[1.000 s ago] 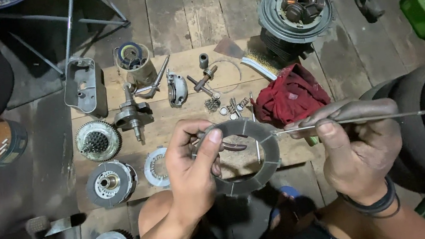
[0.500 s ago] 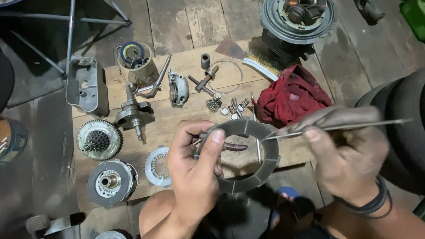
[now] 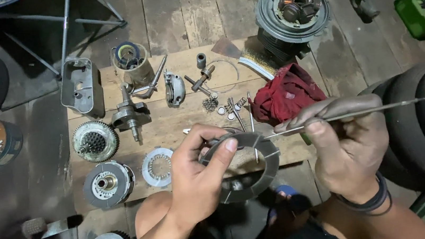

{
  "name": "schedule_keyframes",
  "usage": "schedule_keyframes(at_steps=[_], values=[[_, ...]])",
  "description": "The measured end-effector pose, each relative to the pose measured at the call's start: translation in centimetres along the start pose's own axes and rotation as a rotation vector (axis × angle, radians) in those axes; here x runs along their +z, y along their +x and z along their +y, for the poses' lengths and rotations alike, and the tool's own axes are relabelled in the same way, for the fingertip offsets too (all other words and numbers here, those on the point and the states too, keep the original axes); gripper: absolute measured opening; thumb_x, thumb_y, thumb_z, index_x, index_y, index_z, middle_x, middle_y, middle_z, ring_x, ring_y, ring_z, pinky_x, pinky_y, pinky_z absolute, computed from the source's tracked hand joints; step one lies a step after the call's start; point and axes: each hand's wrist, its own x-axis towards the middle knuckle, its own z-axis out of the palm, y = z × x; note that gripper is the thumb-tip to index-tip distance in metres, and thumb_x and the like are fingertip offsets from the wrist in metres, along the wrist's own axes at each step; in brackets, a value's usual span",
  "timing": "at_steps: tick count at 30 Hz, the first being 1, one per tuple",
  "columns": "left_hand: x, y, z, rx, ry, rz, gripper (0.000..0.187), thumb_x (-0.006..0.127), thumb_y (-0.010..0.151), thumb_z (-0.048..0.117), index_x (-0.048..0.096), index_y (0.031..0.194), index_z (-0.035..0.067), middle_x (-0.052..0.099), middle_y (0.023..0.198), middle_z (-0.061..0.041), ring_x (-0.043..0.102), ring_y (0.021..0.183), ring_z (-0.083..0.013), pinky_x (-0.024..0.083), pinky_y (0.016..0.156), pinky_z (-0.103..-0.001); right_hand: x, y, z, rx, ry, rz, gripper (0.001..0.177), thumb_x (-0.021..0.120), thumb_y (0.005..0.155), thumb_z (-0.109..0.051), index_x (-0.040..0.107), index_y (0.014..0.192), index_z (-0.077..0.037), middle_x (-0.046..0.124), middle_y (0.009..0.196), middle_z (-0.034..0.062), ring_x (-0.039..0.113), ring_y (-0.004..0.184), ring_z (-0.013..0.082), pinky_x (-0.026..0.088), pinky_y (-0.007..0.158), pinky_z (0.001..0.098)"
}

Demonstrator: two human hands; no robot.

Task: The person is cleaning a metal ring, first by wiping it with a red cloth and then by using a small metal tool to scrape out dirt from the grooves.

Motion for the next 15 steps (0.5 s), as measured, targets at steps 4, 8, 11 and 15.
schedule_keyframes(at_steps=[4, 8, 11, 15], values=[[0.03, -0.02, -0.13, -0.01, 0.045, -0.018, 0.016, 0.069, 0.091, 0.025, 0.071, 0.094, 0.009, 0.069, 0.086, 0.001, 0.059, 0.079, -0.0123, 0.047, 0.075, -0.028, 0.17, 0.19, -0.17, -0.001, 0.013, -0.011, 0.019, 0.059, 0.101, -0.008, 0.041, 0.104, -0.002, 0.06, 0.086, 0.018, 0.073, 0.081, 0.0302, 0.066, 0.077, 0.0387], [-0.04, 0.05, -0.04, -0.034, 0.031, -0.018, 0.016, 0.07, 0.091, 0.025, 0.071, 0.095, 0.01, 0.07, 0.086, 0.001, 0.059, 0.077, -0.0111, 0.048, 0.073, -0.027, 0.21, 0.42, -0.35, -0.003, -0.025, -0.043, 0.018, 0.058, 0.102, -0.008, 0.043, 0.104, -0.001, 0.065, 0.088, 0.0211, 0.072, 0.078, 0.0288, 0.064, 0.075, 0.0371], [0.06, 0.05, -0.07, -0.036, 0.026, -0.015, 0.016, 0.07, 0.09, 0.025, 0.072, 0.094, 0.01, 0.071, 0.087, 0.001, 0.06, 0.078, -0.0108, 0.048, 0.072, -0.026, 0.05, 0.3, -0.18, 0.009, -0.057, -0.047, 0.015, 0.059, 0.102, -0.008, 0.047, 0.102, 0.001, 0.067, 0.091, 0.02, 0.072, 0.081, 0.0278, 0.063, 0.079, 0.0373], [0.01, 0.03, -0.18, -0.015, 0.008, -0.022, 0.015, 0.069, 0.091, 0.024, 0.071, 0.095, 0.009, 0.071, 0.088, 0.0, 0.061, 0.08, -0.012, 0.048, 0.075, -0.027, 0.15, 0.54, -0.43, -0.011, -0.067, -0.078, 0.016, 0.059, 0.101, -0.005, 0.044, 0.101, 0.001, 0.067, 0.088, 0.0212, 0.072, 0.077, 0.0275, 0.062, 0.075, 0.0352]])
